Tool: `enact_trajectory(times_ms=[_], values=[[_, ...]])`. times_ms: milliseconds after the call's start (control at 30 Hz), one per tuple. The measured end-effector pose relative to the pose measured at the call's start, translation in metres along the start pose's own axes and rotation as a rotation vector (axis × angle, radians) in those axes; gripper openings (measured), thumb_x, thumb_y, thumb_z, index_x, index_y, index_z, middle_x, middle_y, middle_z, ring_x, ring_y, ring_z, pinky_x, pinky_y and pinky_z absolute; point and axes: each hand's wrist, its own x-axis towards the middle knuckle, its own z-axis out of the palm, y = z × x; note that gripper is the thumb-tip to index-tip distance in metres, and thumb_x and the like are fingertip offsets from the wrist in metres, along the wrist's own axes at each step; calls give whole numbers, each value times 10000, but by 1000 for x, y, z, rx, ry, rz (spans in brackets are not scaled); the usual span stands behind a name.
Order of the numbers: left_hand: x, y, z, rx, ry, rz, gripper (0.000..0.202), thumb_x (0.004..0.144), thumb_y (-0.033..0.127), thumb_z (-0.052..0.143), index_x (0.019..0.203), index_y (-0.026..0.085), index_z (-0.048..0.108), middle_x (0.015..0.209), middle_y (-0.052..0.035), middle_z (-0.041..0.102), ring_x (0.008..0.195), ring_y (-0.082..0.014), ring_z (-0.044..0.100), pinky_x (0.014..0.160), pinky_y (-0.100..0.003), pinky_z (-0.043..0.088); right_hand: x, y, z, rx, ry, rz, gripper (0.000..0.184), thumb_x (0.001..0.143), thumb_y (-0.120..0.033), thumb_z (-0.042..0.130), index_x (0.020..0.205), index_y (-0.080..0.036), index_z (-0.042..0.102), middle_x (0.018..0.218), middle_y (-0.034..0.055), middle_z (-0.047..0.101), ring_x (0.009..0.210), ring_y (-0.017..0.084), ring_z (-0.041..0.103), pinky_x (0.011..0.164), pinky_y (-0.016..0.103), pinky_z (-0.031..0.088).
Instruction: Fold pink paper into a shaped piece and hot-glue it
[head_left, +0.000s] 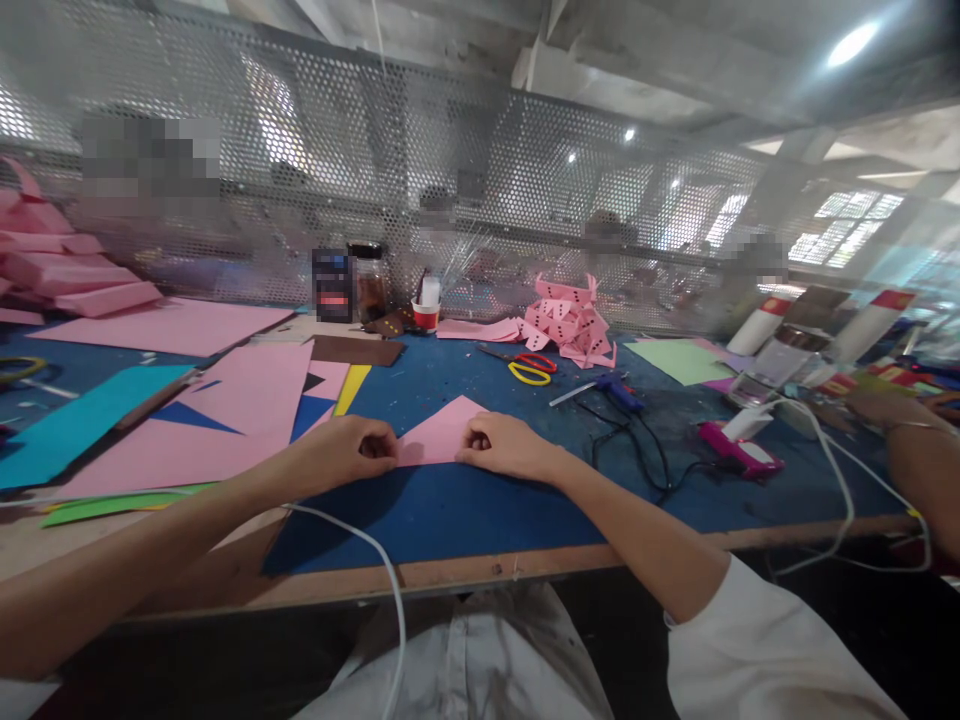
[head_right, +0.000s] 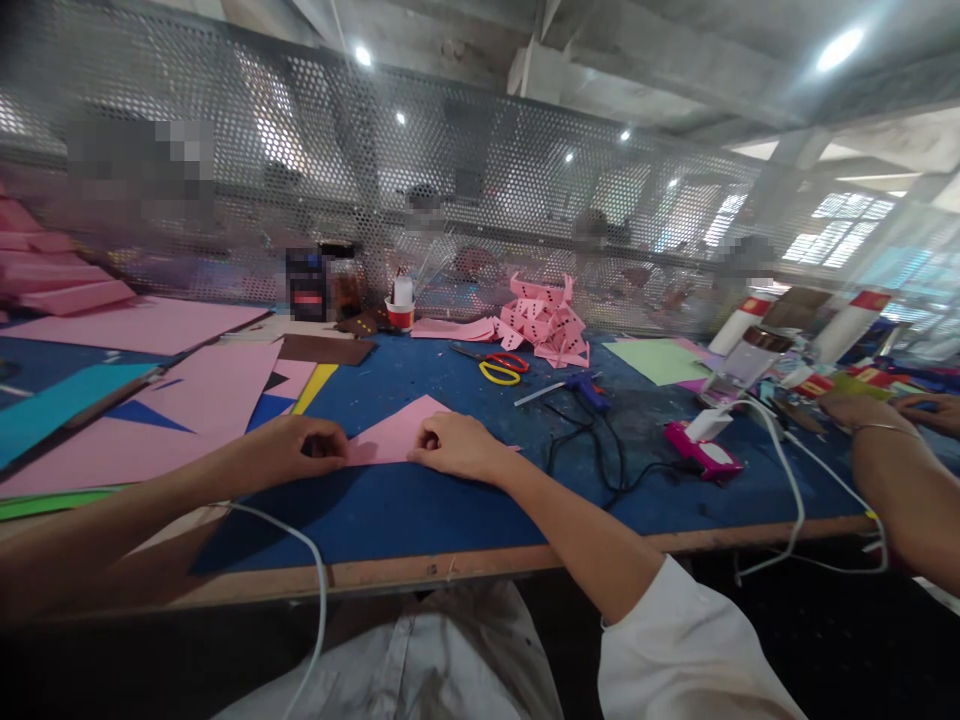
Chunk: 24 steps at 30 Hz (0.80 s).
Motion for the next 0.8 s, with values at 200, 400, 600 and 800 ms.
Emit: enact_trajectory(times_ms=[200, 400, 600, 800], values=[[-3, -6, 0, -32, -9, 3, 282, 793, 482, 607, 859, 243, 742, 778, 7, 755, 731, -189, 671, 662, -246, 460, 0, -2, -1, 9, -6, 5, 134, 837, -309, 707, 847, -175, 708, 856, 19, 684, 729, 121, 586, 650, 230, 384], [-5, -5, 1, 0, 29, 4, 284, 788, 472, 601, 856, 232, 737, 762, -6, 744, 711, -193, 663, 656, -254, 464, 0, -3, -1, 0, -1, 16, 141, 836, -313, 710, 849, -172, 709, 854, 20, 686, 729, 123, 589, 655, 231, 392], [-8, -4, 0, 56, 43, 6, 240, 789, 421, 598, 850, 229, 727, 760, -1, 736, 697, -189, 660, 643, -253, 455, 0, -1, 0, 9, 2, 6, 138, 836, -313, 706, 848, -175, 706, 856, 19, 686, 729, 121, 586, 655, 230, 389], [-10, -9, 2, 123, 75, 12, 249, 809, 443, 589, 854, 234, 718, 804, -5, 739, 728, -195, 656, 646, -258, 437, -1, -3, -1, 8, 1, 9, 130, 832, -306, 707, 846, -176, 702, 856, 15, 683, 722, 117, 584, 653, 229, 386]])
